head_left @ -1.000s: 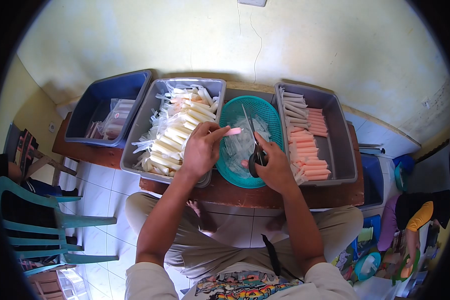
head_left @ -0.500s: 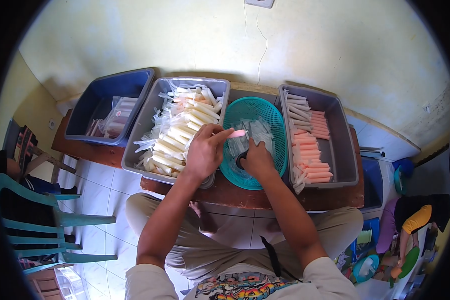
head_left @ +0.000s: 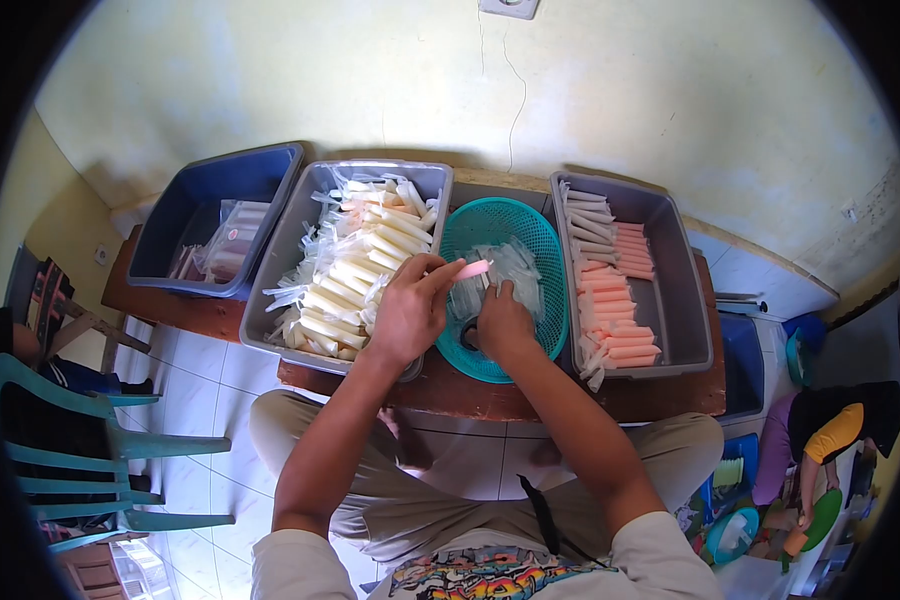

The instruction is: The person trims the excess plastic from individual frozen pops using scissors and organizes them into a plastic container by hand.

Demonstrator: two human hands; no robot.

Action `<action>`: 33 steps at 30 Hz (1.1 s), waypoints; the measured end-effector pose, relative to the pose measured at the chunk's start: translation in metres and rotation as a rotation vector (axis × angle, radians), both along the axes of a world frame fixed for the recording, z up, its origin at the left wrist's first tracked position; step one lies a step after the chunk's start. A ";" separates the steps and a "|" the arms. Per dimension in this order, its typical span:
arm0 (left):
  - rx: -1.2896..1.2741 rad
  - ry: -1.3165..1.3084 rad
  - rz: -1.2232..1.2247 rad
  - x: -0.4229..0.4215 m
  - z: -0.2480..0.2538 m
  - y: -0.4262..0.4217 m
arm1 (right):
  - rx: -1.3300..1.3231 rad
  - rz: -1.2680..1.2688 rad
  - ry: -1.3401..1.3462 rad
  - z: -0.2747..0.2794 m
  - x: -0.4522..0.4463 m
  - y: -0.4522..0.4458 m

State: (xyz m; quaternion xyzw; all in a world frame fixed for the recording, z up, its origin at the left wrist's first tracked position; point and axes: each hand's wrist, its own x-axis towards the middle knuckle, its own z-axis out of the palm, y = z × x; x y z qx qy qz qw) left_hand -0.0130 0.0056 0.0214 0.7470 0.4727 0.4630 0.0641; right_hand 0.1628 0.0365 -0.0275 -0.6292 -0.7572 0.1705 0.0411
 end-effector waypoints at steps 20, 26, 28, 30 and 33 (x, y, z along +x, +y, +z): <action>-0.129 -0.356 -0.127 0.024 0.021 -0.001 | 0.278 0.260 0.727 0.082 0.044 -0.024; -0.364 -0.678 -0.312 0.058 0.037 -0.005 | 0.357 0.310 0.834 0.111 0.079 -0.033; -0.379 -0.729 -0.341 0.069 0.038 -0.004 | 0.400 0.314 0.837 0.115 0.089 -0.034; -0.393 -0.764 -0.354 0.082 0.040 -0.004 | 0.391 0.269 0.851 0.122 0.098 -0.038; -0.434 -0.776 -0.376 0.097 0.044 -0.004 | 0.422 0.224 0.810 0.115 0.113 -0.036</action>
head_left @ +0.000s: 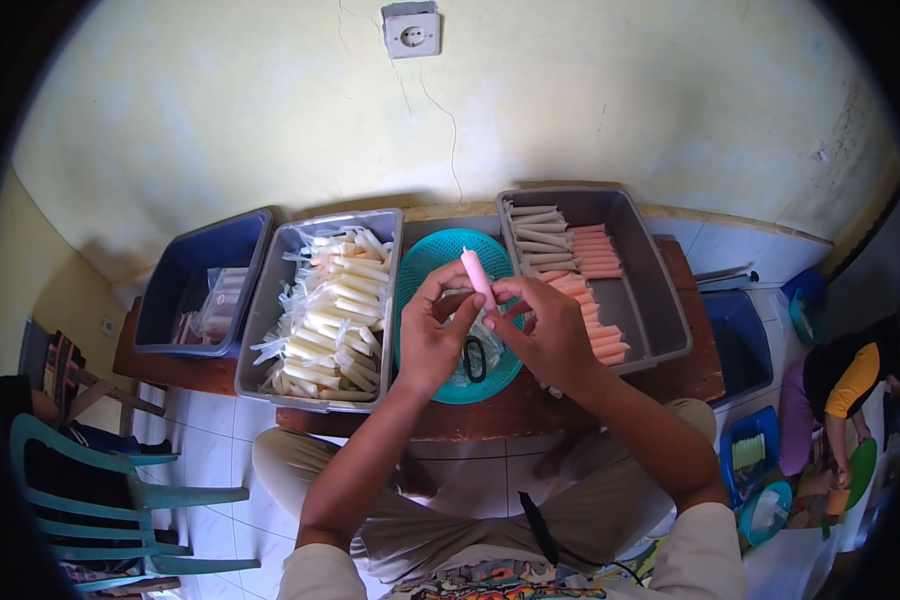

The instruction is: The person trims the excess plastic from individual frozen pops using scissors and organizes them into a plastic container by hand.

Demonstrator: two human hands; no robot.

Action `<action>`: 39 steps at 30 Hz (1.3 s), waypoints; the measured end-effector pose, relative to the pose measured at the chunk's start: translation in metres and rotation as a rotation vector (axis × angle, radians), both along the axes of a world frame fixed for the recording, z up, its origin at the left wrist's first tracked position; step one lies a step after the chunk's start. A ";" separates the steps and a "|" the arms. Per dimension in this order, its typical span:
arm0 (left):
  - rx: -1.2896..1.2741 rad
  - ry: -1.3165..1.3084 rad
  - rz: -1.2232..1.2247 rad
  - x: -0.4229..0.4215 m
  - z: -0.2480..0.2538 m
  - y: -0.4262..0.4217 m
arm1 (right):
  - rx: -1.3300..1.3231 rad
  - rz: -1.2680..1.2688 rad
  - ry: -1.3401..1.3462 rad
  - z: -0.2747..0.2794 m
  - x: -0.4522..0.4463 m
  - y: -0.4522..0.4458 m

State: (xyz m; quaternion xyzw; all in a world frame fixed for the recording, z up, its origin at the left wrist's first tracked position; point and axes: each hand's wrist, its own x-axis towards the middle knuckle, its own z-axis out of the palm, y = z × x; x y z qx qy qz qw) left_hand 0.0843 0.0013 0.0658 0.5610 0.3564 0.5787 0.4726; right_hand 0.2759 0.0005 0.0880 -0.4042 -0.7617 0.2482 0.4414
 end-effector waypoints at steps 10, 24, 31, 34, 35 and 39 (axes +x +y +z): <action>0.067 -0.031 -0.024 0.057 -0.014 0.017 | 0.051 -0.073 -0.010 0.003 0.058 0.008; 0.088 0.025 -0.013 0.110 -0.026 0.063 | 0.134 -0.213 -0.211 -0.014 0.133 0.032; 0.129 0.348 0.136 0.139 -0.028 0.084 | 0.174 -0.294 -0.371 -0.037 0.177 0.068; 0.223 0.533 0.153 0.150 -0.038 0.109 | 0.299 -0.362 -0.456 -0.044 0.190 0.082; 0.261 0.586 0.140 0.154 -0.044 0.119 | 0.297 -0.377 -0.485 -0.047 0.194 0.087; 0.343 0.764 0.077 0.170 -0.057 0.138 | 0.174 -0.450 -0.677 -0.058 0.199 0.097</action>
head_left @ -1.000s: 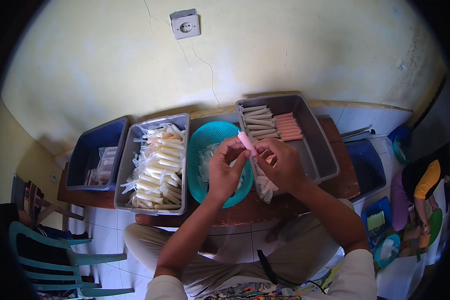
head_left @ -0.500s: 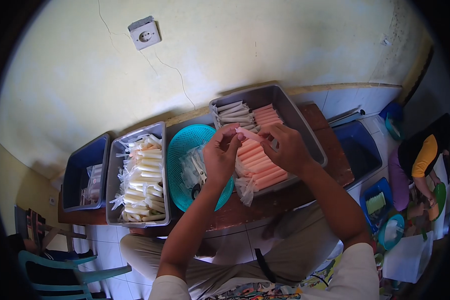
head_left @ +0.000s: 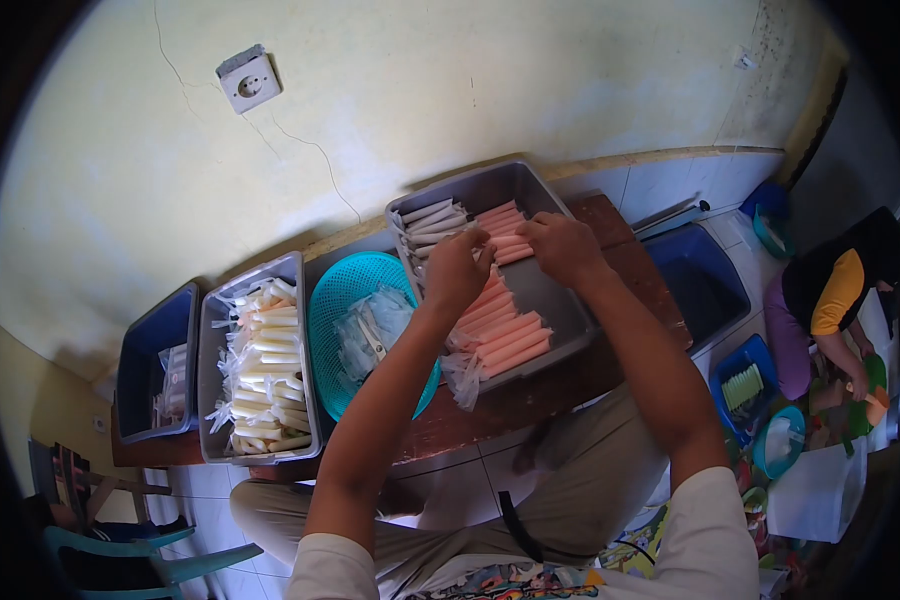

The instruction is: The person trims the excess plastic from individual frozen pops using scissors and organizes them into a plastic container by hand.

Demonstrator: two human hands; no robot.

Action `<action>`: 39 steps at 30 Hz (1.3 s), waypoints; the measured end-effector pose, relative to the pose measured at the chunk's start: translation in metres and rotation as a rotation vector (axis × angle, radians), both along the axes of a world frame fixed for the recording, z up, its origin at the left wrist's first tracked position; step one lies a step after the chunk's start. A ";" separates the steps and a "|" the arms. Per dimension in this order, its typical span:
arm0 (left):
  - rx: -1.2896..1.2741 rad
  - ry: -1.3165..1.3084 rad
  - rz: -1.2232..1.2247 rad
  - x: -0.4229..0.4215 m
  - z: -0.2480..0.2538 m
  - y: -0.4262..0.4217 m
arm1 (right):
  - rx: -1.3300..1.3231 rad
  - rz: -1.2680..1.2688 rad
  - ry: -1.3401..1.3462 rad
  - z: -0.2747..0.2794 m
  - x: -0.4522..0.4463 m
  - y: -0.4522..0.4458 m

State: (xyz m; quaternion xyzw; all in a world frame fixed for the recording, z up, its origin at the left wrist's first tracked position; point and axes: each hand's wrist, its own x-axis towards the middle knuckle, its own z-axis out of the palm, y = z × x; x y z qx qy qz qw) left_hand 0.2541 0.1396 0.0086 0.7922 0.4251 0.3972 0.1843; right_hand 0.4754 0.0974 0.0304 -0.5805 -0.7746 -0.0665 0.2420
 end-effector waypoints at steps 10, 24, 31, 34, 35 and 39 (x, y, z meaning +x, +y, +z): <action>0.087 0.419 -0.100 0.025 -0.029 0.019 | -0.209 -0.091 -0.172 -0.050 0.011 0.026; -0.071 0.593 -0.200 0.032 -0.032 0.003 | -0.143 -0.059 -0.238 -0.088 0.008 0.043; -0.115 0.671 -0.215 0.032 -0.028 0.000 | -0.157 -0.072 -0.266 -0.097 0.012 0.048; -0.137 0.782 -0.178 0.034 -0.030 0.003 | -0.149 -0.061 -0.292 -0.095 0.011 0.049; -0.140 0.781 -0.182 0.035 -0.031 0.004 | -0.155 -0.066 -0.284 -0.095 0.011 0.048; -0.182 0.790 -0.203 0.035 -0.028 0.003 | -0.190 -0.094 -0.263 -0.097 0.010 0.049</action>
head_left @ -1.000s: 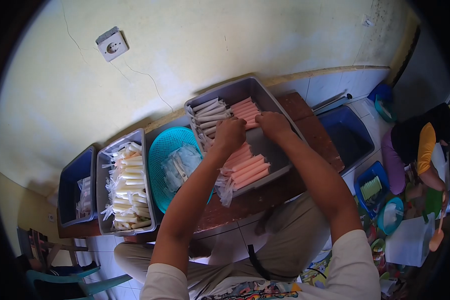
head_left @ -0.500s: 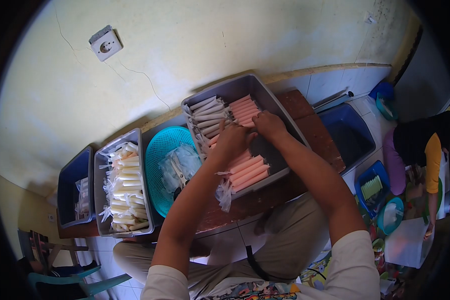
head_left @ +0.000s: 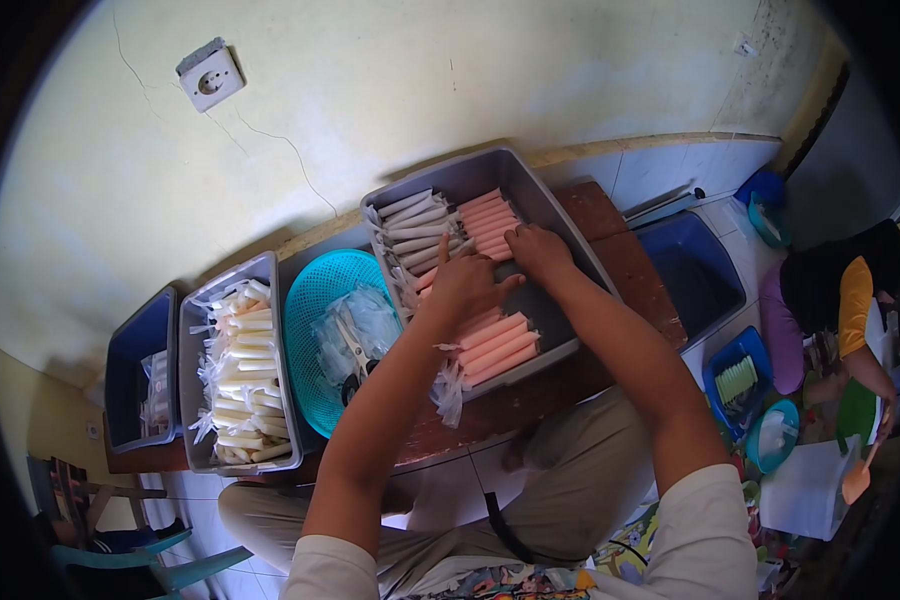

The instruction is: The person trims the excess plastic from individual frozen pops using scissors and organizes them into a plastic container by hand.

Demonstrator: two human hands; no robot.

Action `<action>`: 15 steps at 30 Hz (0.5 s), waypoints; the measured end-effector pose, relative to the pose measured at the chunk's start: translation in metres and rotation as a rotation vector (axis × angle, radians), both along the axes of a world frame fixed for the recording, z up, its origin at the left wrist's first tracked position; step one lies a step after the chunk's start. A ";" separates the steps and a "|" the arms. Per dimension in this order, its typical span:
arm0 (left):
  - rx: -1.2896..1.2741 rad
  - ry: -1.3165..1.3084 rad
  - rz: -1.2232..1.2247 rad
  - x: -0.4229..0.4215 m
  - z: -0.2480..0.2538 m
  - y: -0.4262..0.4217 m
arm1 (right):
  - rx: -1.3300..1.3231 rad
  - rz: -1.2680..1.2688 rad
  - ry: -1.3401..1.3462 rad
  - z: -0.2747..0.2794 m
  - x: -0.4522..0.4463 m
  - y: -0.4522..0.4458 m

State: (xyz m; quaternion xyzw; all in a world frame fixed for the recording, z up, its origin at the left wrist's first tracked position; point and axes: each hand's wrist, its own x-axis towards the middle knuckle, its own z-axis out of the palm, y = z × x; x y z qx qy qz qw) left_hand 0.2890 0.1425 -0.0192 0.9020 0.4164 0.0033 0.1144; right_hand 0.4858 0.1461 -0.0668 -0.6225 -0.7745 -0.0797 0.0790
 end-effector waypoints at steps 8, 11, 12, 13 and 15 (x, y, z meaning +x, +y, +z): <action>-0.039 0.024 0.004 0.001 0.002 0.001 | 0.041 -0.015 0.010 -0.005 0.000 0.001; -0.039 0.019 0.000 0.000 0.004 0.000 | 0.036 -0.028 0.014 -0.004 0.000 0.000; -0.038 0.012 -0.003 0.000 0.003 0.000 | 0.034 -0.029 0.022 -0.004 0.000 0.000; -0.037 0.012 -0.003 0.000 0.003 0.000 | 0.034 -0.029 0.023 -0.004 0.000 0.000; -0.018 0.003 -0.002 -0.001 0.002 -0.001 | 0.044 -0.026 0.020 -0.005 0.001 0.000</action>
